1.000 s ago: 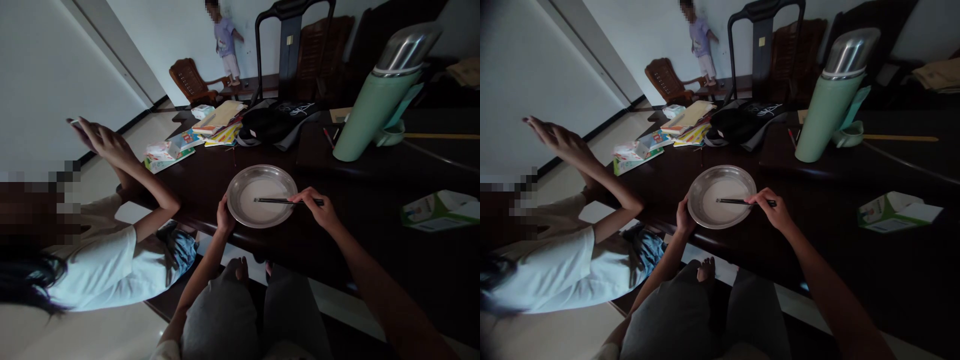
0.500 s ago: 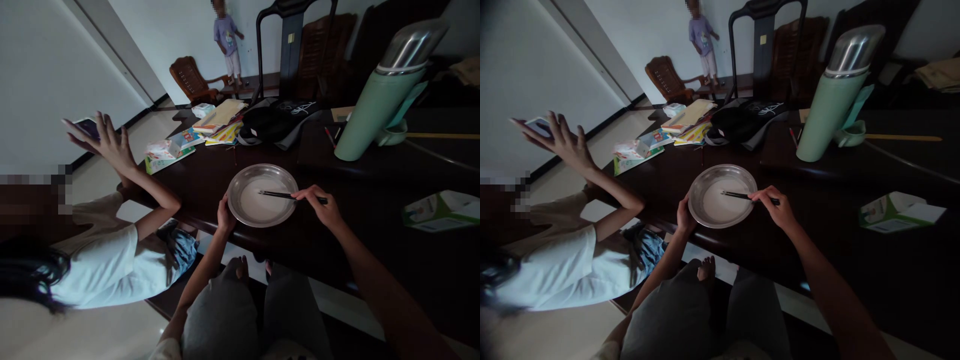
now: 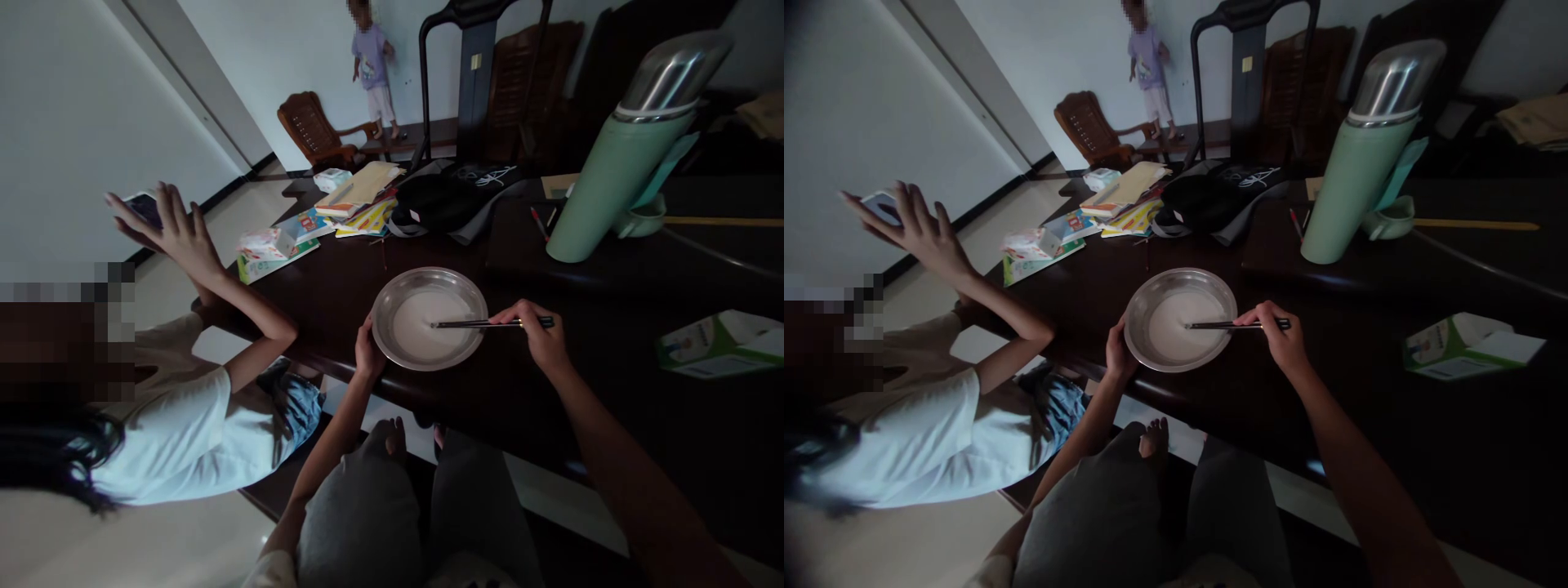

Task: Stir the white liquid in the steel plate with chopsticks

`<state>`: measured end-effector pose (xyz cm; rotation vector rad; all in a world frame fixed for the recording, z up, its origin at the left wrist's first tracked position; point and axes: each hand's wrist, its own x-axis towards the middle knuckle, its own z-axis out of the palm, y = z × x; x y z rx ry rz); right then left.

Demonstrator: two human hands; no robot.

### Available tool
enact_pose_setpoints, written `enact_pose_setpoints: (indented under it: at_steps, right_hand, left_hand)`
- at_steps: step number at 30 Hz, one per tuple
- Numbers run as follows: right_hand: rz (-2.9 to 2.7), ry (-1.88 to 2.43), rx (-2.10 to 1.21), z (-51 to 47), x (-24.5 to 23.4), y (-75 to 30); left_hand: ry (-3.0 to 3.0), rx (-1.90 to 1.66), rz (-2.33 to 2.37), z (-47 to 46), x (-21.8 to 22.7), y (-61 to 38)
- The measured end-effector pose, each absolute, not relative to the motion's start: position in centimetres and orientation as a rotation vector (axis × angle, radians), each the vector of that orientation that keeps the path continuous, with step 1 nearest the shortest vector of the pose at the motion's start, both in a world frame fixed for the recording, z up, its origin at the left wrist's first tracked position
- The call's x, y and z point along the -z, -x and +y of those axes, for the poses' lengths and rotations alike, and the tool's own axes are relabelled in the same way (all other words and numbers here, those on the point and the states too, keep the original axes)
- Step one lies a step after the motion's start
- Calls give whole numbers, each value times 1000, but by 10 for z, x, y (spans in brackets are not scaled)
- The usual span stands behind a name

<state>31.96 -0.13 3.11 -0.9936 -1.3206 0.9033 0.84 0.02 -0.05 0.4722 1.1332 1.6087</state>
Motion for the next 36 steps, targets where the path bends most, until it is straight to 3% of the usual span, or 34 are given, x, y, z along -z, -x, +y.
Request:
enact_pose_setpoints:
  at_steps: [36]
  right_hand:
    - [-1410,940,-898,0,-27,-321]
  left_hand:
    - [-503,-1610,1078,2,13,-3]
